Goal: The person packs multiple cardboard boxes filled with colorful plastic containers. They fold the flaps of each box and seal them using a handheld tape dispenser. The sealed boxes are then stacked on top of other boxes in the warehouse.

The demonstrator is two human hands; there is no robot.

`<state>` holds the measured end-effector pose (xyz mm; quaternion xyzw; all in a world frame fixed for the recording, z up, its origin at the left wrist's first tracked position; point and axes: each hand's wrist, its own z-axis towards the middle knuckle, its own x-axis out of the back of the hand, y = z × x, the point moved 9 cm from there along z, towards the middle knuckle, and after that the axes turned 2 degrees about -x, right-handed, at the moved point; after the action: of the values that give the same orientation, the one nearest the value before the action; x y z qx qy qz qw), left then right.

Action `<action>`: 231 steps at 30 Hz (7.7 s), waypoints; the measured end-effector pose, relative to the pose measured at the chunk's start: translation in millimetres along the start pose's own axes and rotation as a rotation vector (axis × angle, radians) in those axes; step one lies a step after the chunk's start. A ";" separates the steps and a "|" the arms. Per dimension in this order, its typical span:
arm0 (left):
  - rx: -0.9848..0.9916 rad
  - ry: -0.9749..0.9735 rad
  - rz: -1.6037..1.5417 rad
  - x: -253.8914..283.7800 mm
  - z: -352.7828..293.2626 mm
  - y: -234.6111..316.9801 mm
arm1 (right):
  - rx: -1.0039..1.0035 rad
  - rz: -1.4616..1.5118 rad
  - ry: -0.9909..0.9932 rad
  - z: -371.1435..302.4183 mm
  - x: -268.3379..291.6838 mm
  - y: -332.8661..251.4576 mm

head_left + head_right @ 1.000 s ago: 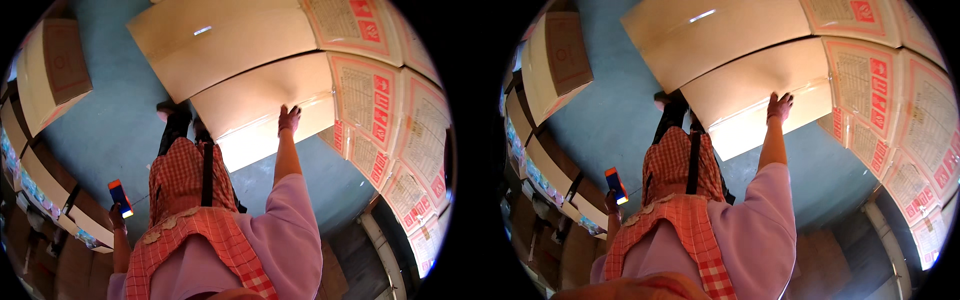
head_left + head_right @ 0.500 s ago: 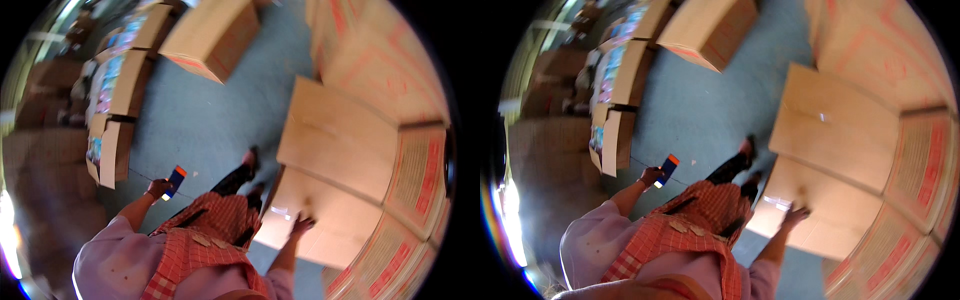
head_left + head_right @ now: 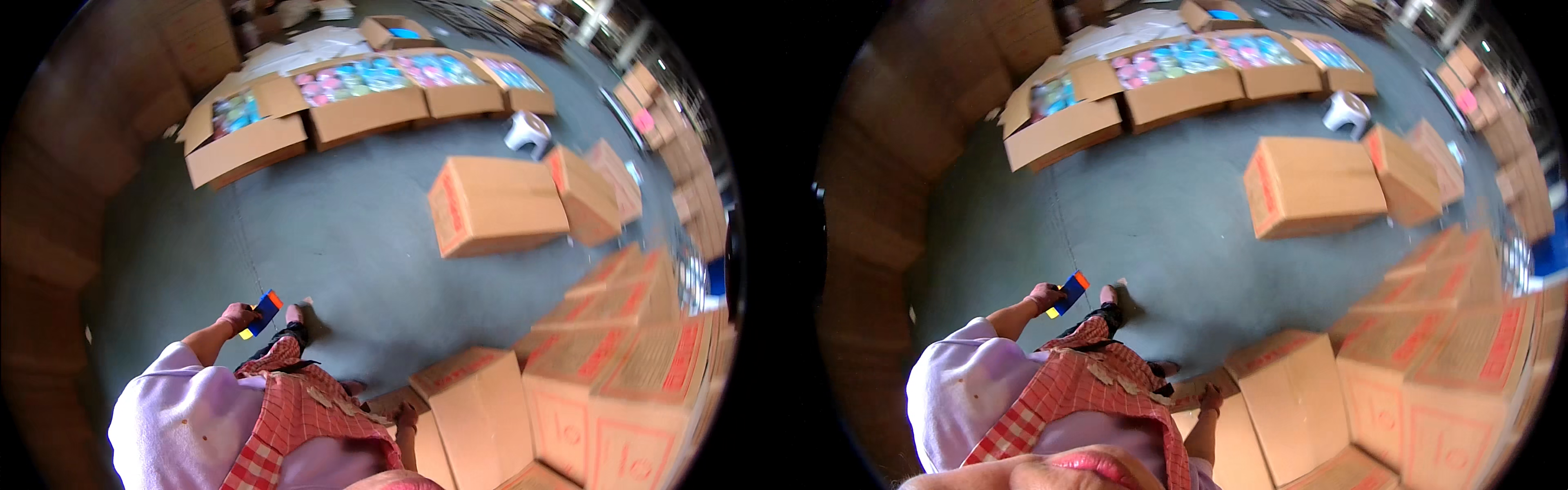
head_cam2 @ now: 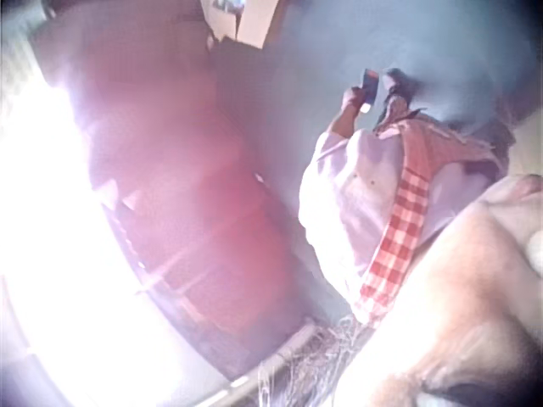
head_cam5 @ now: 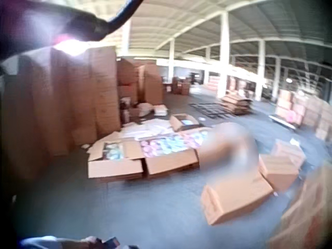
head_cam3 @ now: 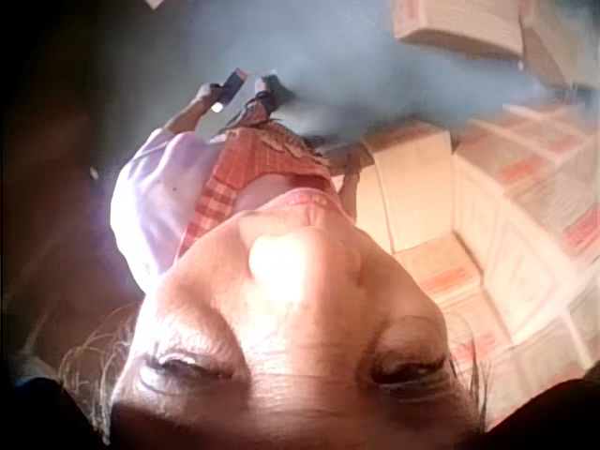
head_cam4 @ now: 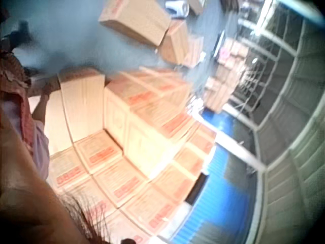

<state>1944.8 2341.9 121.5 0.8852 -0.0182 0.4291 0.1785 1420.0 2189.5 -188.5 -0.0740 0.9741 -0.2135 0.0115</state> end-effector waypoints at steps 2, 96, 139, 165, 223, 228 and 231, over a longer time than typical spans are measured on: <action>0.059 0.053 -0.103 11.0 23.7 -37.4 | 0.011 -0.138 0.074 20.2 -0.4 -47.7; 0.193 0.678 -1.134 570.0 873.9 -77.6 | 0.059 -0.191 -0.563 216.4 -1353.0 -652.7; 0.217 0.822 -1.530 448.1 901.2 -228.1 | 0.530 -0.122 -0.570 203.1 -1301.2 -661.0; -0.797 0.068 -0.454 445.0 992.9 -13.9 | 1.244 -1.384 0.340 115.6 -1280.2 -528.9; -0.670 -0.086 0.702 691.8 1011.4 -163.6 | 1.123 -0.450 0.121 91.4 -1225.4 -521.7; -0.322 -0.112 0.826 705.0 1046.3 -216.1 | 0.509 -0.261 -0.392 83.3 -1355.1 -425.6; -0.463 -0.171 0.891 650.6 1068.9 -223.7 | 0.263 -0.298 -0.516 82.2 -1407.8 -380.7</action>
<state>3202.0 2275.3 -54.3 0.7608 -0.5030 0.3743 0.1675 2869.4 2023.4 -117.2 -0.2652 0.8815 -0.3110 0.2363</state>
